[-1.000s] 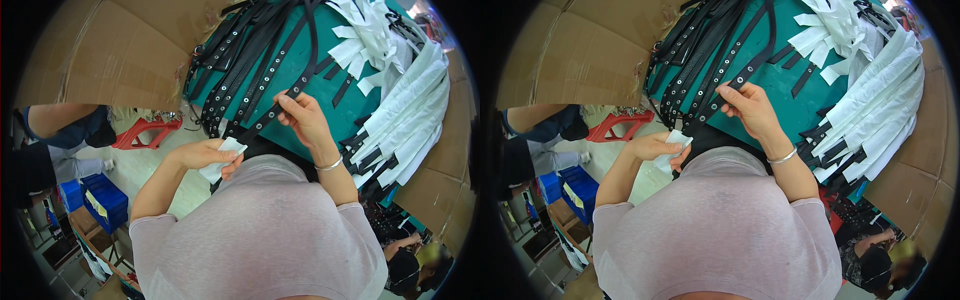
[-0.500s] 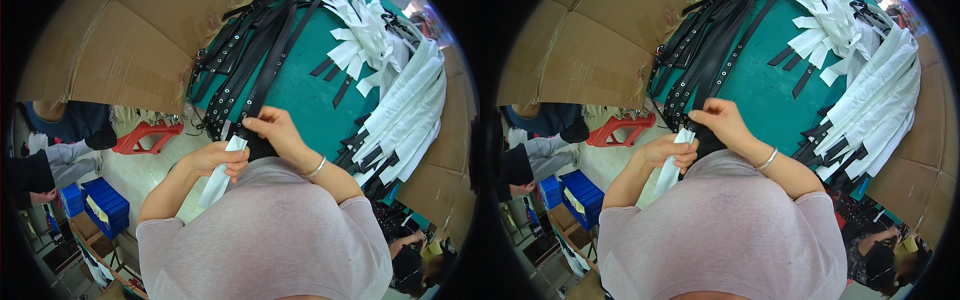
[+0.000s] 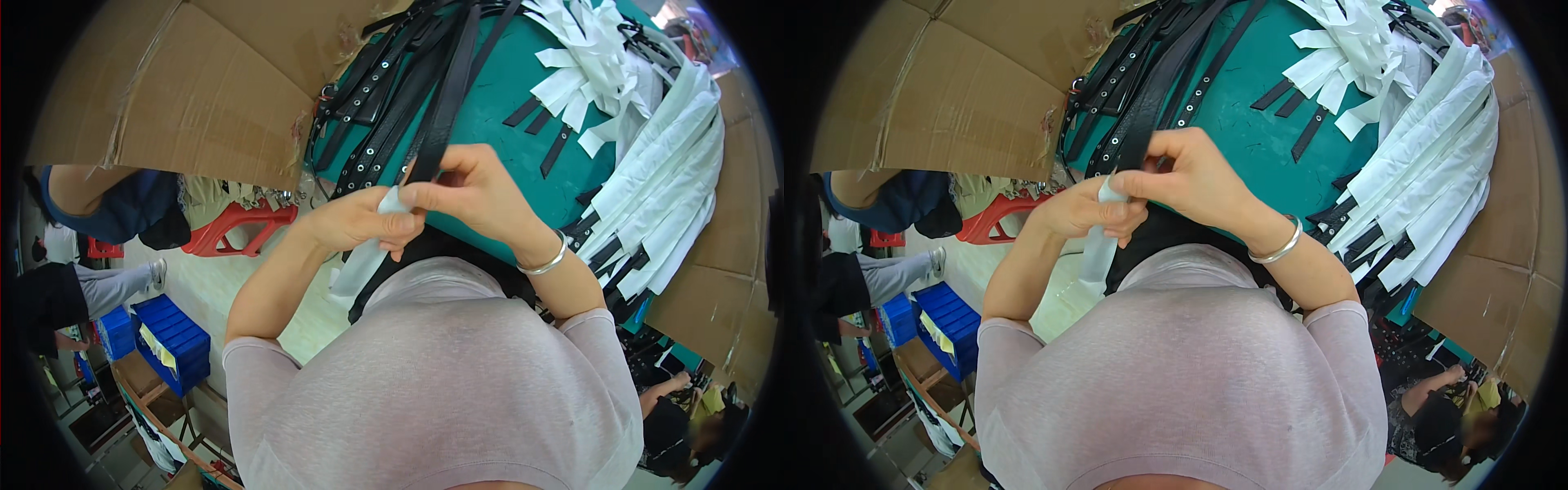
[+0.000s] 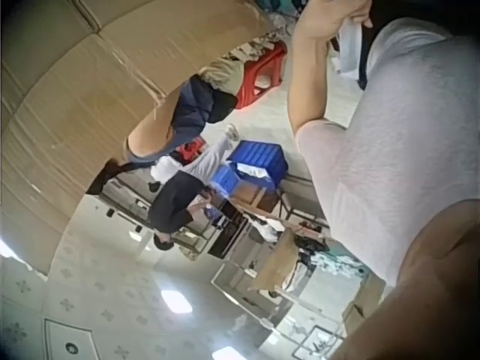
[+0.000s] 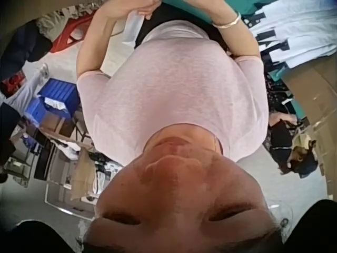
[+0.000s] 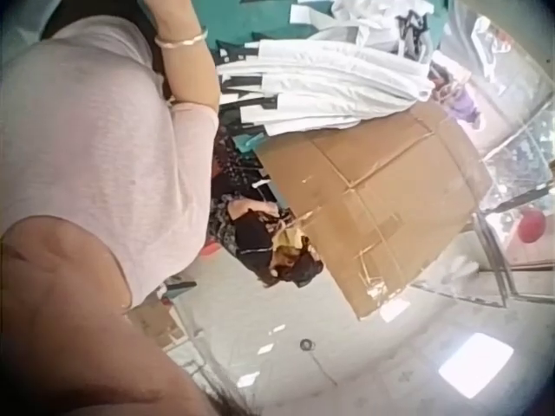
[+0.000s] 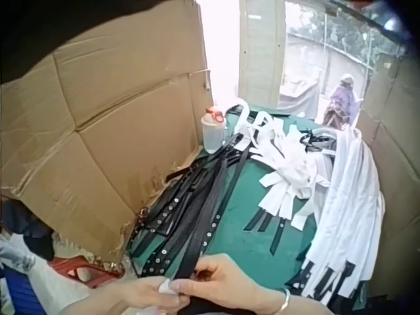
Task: Wrapping black industrial straps with white protective paper covers at a factory workstation.
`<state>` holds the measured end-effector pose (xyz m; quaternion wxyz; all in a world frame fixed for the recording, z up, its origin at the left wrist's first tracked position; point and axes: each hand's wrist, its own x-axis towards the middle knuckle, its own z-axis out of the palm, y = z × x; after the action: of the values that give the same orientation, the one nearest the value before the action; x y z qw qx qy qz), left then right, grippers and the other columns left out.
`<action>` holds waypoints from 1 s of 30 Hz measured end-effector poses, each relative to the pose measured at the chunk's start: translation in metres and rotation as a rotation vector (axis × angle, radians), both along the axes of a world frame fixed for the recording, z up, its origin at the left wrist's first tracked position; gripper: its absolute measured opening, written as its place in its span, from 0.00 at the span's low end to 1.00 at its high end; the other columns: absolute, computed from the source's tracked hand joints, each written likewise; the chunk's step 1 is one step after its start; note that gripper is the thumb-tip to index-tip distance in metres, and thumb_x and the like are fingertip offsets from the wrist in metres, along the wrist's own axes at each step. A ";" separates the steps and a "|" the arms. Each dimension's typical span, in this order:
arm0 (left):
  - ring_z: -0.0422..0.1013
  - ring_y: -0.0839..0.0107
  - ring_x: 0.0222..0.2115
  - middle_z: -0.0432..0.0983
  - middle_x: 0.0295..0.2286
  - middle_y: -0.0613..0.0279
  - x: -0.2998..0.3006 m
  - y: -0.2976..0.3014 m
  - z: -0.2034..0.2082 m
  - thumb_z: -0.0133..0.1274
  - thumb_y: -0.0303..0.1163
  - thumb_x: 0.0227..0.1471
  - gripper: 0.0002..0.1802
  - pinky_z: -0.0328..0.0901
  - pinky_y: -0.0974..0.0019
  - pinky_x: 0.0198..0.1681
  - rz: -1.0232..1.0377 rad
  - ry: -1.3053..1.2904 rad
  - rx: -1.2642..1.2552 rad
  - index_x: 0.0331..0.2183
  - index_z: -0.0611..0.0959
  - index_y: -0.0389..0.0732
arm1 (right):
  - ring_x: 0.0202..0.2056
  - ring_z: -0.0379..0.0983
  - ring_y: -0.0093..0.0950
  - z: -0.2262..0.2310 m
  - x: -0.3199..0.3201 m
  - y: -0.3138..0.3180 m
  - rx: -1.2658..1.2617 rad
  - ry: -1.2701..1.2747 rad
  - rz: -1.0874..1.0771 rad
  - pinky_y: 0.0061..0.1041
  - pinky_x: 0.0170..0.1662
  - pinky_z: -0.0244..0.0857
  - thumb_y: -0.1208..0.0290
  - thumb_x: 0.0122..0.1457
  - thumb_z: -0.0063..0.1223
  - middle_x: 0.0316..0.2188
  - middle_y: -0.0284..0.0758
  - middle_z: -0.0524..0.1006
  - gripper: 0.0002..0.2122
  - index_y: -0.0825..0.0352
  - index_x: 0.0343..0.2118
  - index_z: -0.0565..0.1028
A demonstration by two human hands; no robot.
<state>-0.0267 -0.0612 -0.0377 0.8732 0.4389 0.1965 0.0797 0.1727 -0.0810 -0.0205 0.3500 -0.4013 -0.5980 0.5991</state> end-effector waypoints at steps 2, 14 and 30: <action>0.58 0.83 0.17 0.59 0.16 0.72 0.009 0.008 0.010 0.52 0.48 0.52 0.19 0.63 0.73 0.25 -0.093 -0.094 -0.018 0.25 0.67 0.43 | 0.27 0.66 0.14 0.014 -0.001 0.007 -0.166 0.276 -0.243 0.14 0.29 0.61 0.69 0.56 0.54 0.27 0.27 0.74 0.12 0.71 0.40 0.74; 0.57 0.84 0.17 0.58 0.16 0.74 0.000 0.003 -0.020 0.53 0.44 0.53 0.17 0.62 0.74 0.25 -0.056 -0.104 -0.251 0.25 0.68 0.43 | 0.26 0.65 0.13 -0.034 0.000 0.014 -0.189 0.317 -0.399 0.16 0.27 0.58 0.68 0.55 0.55 0.29 0.27 0.76 0.09 0.67 0.36 0.76; 0.59 0.82 0.18 0.59 0.16 0.71 -0.014 -0.012 -0.030 0.53 0.46 0.51 0.19 0.70 0.68 0.34 -0.047 -0.086 -0.285 0.25 0.68 0.42 | 0.30 0.75 0.18 0.019 0.019 0.034 -0.059 0.283 -0.332 0.13 0.26 0.66 0.73 0.53 0.56 0.28 0.34 0.79 0.07 0.67 0.34 0.73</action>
<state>-0.0406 -0.0731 -0.0675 0.9358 0.3112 0.1580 0.0493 0.1921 -0.0469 -0.0012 0.5125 -0.4162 -0.4508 0.6007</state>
